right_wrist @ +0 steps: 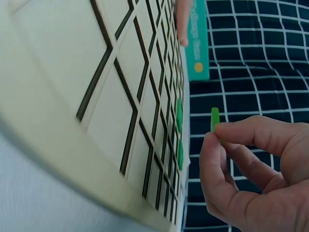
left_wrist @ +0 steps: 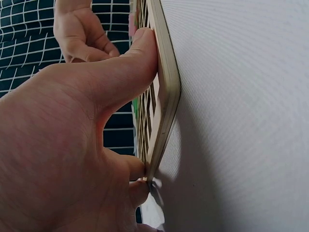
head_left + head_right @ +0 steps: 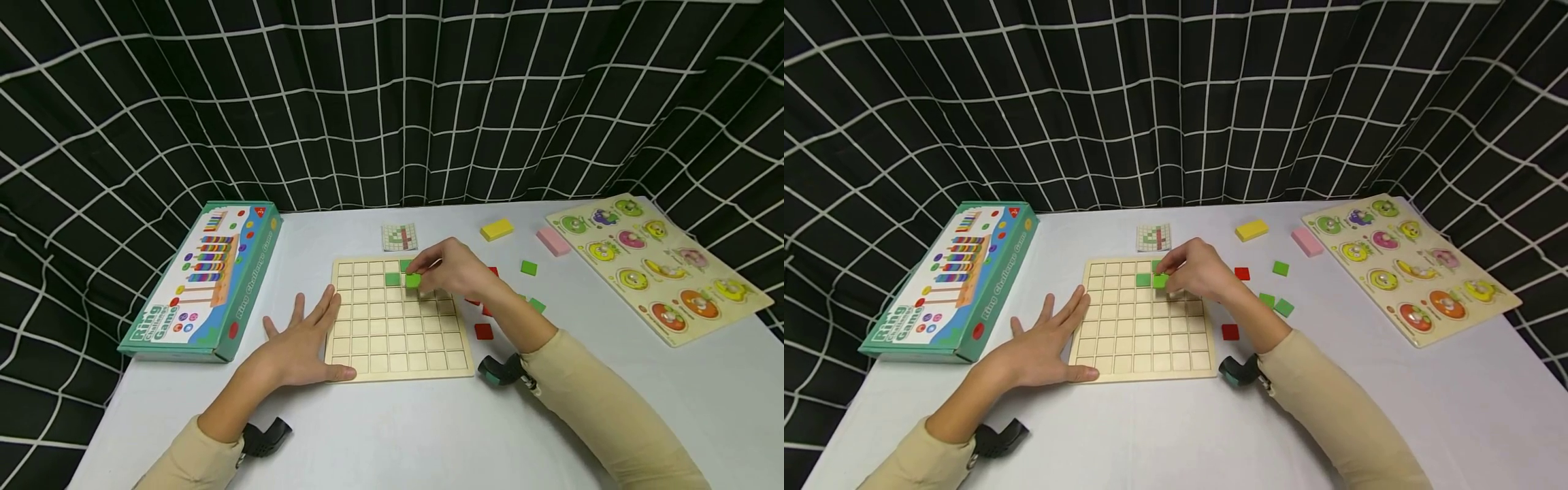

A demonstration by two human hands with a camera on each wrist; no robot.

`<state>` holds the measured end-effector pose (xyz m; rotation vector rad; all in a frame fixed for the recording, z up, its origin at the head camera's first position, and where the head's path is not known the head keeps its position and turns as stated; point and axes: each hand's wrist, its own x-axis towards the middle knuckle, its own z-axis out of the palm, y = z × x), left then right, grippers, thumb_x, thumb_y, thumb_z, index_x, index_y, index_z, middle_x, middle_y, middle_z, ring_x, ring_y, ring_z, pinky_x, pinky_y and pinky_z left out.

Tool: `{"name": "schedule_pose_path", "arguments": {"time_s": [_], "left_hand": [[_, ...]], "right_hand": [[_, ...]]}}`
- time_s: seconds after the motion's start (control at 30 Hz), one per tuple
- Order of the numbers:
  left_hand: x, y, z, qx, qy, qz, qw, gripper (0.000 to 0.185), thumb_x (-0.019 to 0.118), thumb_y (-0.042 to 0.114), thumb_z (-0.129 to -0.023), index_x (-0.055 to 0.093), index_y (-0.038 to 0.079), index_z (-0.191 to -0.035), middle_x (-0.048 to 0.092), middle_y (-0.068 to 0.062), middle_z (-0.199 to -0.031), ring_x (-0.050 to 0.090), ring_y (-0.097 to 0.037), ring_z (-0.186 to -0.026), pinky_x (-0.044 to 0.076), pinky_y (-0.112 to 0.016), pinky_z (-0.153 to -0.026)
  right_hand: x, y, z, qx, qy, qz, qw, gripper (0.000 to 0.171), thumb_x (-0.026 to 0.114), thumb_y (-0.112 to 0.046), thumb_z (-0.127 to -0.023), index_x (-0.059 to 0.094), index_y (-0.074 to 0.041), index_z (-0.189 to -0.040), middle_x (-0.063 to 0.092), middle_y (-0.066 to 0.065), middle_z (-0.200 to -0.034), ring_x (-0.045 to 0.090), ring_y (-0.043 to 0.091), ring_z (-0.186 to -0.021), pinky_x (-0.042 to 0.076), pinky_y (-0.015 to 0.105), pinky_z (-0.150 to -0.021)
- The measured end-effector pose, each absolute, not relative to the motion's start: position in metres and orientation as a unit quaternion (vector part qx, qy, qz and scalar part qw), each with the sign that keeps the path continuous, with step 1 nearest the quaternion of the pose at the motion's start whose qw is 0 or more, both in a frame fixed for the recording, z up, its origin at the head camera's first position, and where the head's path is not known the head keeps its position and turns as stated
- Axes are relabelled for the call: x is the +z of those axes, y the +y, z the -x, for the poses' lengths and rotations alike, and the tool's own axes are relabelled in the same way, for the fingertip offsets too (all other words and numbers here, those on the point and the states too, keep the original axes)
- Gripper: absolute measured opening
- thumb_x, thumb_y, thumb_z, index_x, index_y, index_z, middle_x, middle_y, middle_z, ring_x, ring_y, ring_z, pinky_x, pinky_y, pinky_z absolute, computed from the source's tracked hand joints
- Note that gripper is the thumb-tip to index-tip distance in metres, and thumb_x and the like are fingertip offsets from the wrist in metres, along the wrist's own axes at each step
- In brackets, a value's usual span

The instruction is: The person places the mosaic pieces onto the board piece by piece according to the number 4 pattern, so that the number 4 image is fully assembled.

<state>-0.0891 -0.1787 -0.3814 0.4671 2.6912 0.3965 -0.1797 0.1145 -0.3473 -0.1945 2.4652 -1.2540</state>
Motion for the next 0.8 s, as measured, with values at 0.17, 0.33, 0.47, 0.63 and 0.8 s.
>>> {"name": "schedule_pose_path", "arguments": {"time_s": [0.17, 0.33, 0.47, 0.63, 0.8], "left_hand": [[-0.382, -0.179, 0.089, 0.140, 0.958, -0.165, 0.190, 0.129, 0.075, 0.075, -0.078, 0.007, 0.013, -0.169, -0.005, -0.002, -0.177, -0.003, -0.055, -0.157, 0.001, -0.097, -0.094], [-0.381, -0.179, 0.089, 0.142, 0.957, -0.163, 0.195, 0.129, 0.075, 0.075, -0.079, 0.007, 0.013, -0.169, -0.005, -0.001, -0.177, -0.004, -0.055, -0.157, 0.000, -0.097, -0.095], [-0.381, -0.178, 0.090, 0.142, 0.957, -0.163, 0.194, 0.129, 0.075, 0.075, -0.079, 0.007, 0.013, -0.169, -0.006, -0.002, -0.177, -0.004, -0.055, -0.157, 0.001, -0.097, -0.095], [-0.381, -0.179, 0.089, 0.142, 0.957, -0.166, 0.192, 0.129, 0.075, 0.075, -0.079, 0.006, 0.012, -0.169, -0.006, -0.002, -0.177, -0.003, -0.057, -0.156, 0.001, -0.097, -0.094], [-0.381, -0.179, 0.089, 0.143, 0.956, -0.169, 0.194, 0.129, 0.075, 0.074, -0.080, 0.006, 0.011, -0.169, -0.006, -0.003, -0.177, -0.004, -0.056, -0.156, 0.000, -0.097, -0.094]], "right_hand": [[-0.348, 0.104, 0.180, -0.454, 0.865, 0.076, 0.200, 0.031, 0.077, 0.005, -0.076, 0.082, -0.010, -0.102, 0.070, 0.006, -0.096, 0.060, 0.022, -0.093, 0.052, 0.033, -0.077], [-0.350, 0.092, 0.180, -0.450, 0.866, 0.084, 0.203, 0.031, 0.076, 0.006, -0.075, 0.082, -0.010, -0.101, 0.069, 0.006, -0.097, 0.060, 0.021, -0.094, 0.050, 0.028, -0.075], [-0.354, 0.083, 0.180, -0.448, 0.866, 0.096, 0.203, 0.029, 0.076, 0.005, -0.075, 0.082, -0.008, -0.100, 0.070, 0.005, -0.097, 0.060, 0.019, -0.094, 0.050, 0.026, -0.075], [-0.358, 0.073, 0.182, -0.447, 0.864, 0.104, 0.207, 0.029, 0.076, 0.007, -0.075, 0.082, -0.008, -0.099, 0.071, 0.004, -0.095, 0.061, 0.017, -0.092, 0.050, 0.024, -0.074], [-0.360, 0.067, 0.183, -0.443, 0.866, 0.095, 0.211, 0.030, 0.078, 0.010, -0.075, 0.081, -0.007, -0.099, 0.070, 0.004, -0.094, 0.060, 0.018, -0.090, 0.051, 0.024, -0.072]]}}
